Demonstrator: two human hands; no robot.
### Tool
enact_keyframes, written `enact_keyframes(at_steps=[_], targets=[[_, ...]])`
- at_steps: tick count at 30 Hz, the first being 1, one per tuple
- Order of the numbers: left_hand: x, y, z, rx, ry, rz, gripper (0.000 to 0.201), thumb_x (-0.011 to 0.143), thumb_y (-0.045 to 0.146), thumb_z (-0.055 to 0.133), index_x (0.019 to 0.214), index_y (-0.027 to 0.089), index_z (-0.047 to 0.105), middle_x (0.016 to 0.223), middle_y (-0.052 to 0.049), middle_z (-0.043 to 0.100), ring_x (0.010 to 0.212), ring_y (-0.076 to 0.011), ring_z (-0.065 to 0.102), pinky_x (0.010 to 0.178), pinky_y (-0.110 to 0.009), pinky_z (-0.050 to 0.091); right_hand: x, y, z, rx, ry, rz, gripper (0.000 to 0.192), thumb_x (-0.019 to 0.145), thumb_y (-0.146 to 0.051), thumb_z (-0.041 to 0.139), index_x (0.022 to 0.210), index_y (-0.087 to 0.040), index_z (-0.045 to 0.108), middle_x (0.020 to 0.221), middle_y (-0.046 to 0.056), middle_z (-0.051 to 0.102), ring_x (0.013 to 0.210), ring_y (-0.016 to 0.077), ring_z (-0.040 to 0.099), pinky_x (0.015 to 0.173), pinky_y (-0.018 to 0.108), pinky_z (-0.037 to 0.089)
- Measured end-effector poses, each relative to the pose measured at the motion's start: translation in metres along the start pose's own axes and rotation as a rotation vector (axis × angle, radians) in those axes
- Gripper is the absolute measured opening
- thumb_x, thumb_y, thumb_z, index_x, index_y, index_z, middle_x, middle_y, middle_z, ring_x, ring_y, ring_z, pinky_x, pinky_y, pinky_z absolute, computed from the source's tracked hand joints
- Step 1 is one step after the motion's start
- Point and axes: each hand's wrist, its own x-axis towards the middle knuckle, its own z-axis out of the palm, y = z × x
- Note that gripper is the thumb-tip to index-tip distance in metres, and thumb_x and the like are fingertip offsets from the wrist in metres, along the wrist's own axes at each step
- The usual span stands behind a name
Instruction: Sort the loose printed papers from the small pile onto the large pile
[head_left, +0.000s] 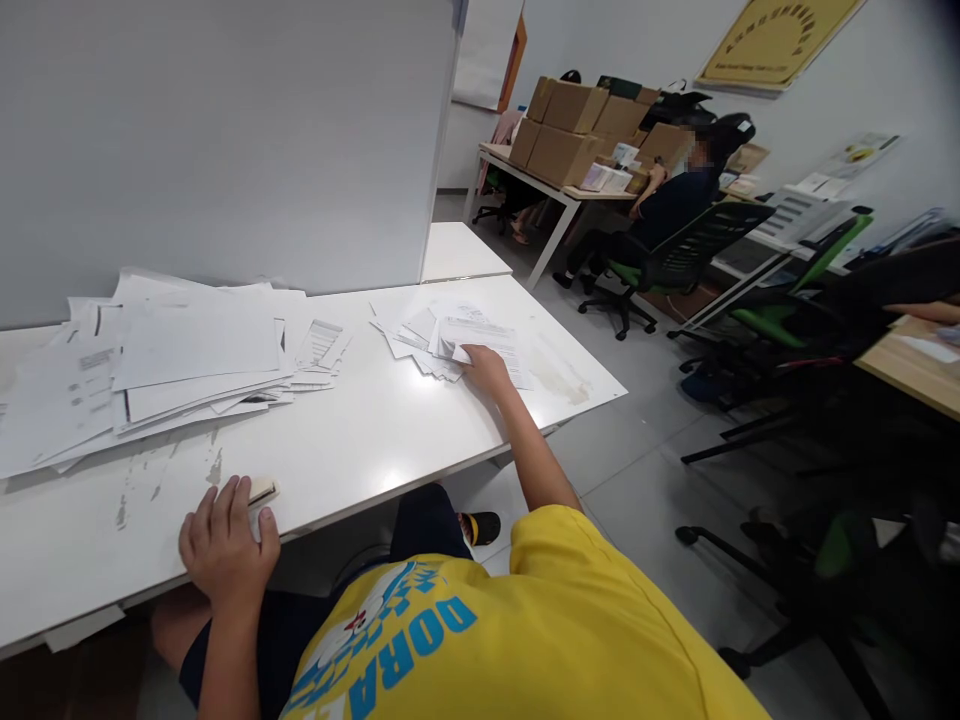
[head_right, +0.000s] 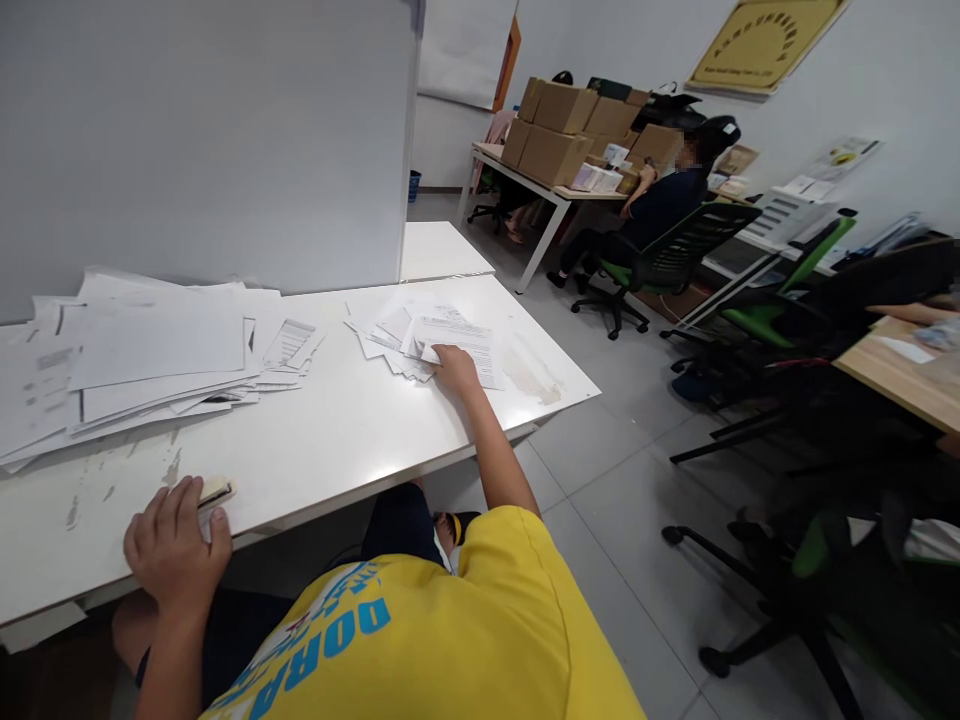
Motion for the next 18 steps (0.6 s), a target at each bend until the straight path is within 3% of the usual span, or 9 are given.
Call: enact_keyframes(at_steps=[4, 6, 8, 11, 13, 14, 16, 18], targets=[[-0.003, -0.005, -0.003, -0.035, 0.01, 0.0, 0.071, 0.087, 0.027, 0.061, 0.154, 0.027, 0.037, 0.148, -0.015, 0.053, 0.145, -0.0377, 0.039, 0.117, -0.06, 0.026, -0.013, -0.01, -0.009, 0.251, 0.22, 0.041, 0.034, 0.087, -0.013, 0.053, 0.116, -0.016, 0.071, 0.121, 0.012, 0.072, 0.111, 0.0292, 0.064, 0.098, 0.041, 0.048], [0.002, -0.003, -0.007, -0.073, 0.02, 0.057, 0.072, 0.087, 0.027, 0.063, 0.154, 0.03, 0.037, 0.151, -0.012, 0.05, 0.15, -0.0363, 0.03, 0.121, -0.06, 0.019, -0.027, -0.023, -0.018, 0.577, 0.42, 0.105, 0.026, 0.09, -0.026, 0.056, 0.106, -0.015, 0.073, 0.109, 0.011, 0.074, 0.105, 0.0289, 0.066, 0.095, 0.041, 0.051], [0.016, 0.009, -0.01, -0.195, 0.013, 0.127, 0.067, 0.087, 0.028, 0.064, 0.151, 0.033, 0.042, 0.15, -0.008, 0.053, 0.151, -0.0333, 0.029, 0.124, -0.058, 0.016, -0.044, -0.045, -0.026, 0.998, 0.625, 0.194, 0.032, 0.088, -0.041, 0.06, 0.103, -0.014, 0.071, 0.102, 0.009, 0.074, 0.103, 0.0275, 0.067, 0.094, 0.041, 0.053], [0.049, 0.046, -0.005, -0.588, -0.097, 0.088, 0.064, 0.09, 0.039, 0.063, 0.151, 0.034, 0.041, 0.155, -0.007, 0.046, 0.15, -0.0312, 0.031, 0.124, -0.056, 0.023, -0.07, -0.093, -0.025, 1.593, 0.789, 0.302, 0.044, 0.081, -0.044, 0.068, 0.115, -0.018, 0.065, 0.11, 0.005, 0.073, 0.108, 0.0228, 0.067, 0.099, 0.038, 0.054], [0.072, 0.077, 0.006, -0.883, -0.191, -0.088, 0.085, 0.086, 0.058, 0.063, 0.157, 0.031, 0.025, 0.166, -0.011, 0.026, 0.152, -0.0331, 0.025, 0.122, -0.056, 0.027, -0.087, -0.127, -0.01, 1.856, 0.735, 0.392, 0.046, 0.076, -0.039, 0.072, 0.117, -0.021, 0.064, 0.113, 0.003, 0.073, 0.107, 0.0204, 0.068, 0.103, 0.037, 0.053], [0.081, 0.091, 0.013, -1.051, -0.221, -0.174, 0.093, 0.083, 0.067, 0.062, 0.158, 0.031, 0.021, 0.166, -0.014, 0.024, 0.15, -0.0344, 0.032, 0.119, -0.056, 0.032, -0.095, -0.141, 0.002, 1.956, 0.662, 0.455, 0.045, 0.074, -0.037, 0.073, 0.115, -0.021, 0.064, 0.111, 0.004, 0.074, 0.105, 0.0208, 0.069, 0.102, 0.039, 0.054], [0.093, 0.11, 0.026, -1.302, -0.309, -0.377, 0.096, 0.081, 0.069, 0.063, 0.157, 0.031, 0.02, 0.156, -0.019, 0.041, 0.131, -0.0333, 0.056, 0.11, -0.056, 0.044, -0.111, -0.161, 0.026, 2.095, 0.499, 0.578, 0.043, 0.069, -0.034, 0.075, 0.109, -0.02, 0.066, 0.103, 0.005, 0.076, 0.1, 0.0227, 0.071, 0.1, 0.042, 0.055], [0.095, 0.116, 0.037, -1.339, -0.358, -0.573, 0.088, 0.081, 0.065, 0.066, 0.152, 0.027, 0.03, 0.143, -0.02, 0.055, 0.119, -0.0308, 0.064, 0.106, -0.055, 0.047, -0.124, -0.166, 0.046, 2.155, 0.368, 0.653, 0.041, 0.065, -0.031, 0.077, 0.103, -0.018, 0.067, 0.095, 0.006, 0.077, 0.097, 0.0245, 0.071, 0.099, 0.045, 0.056]])
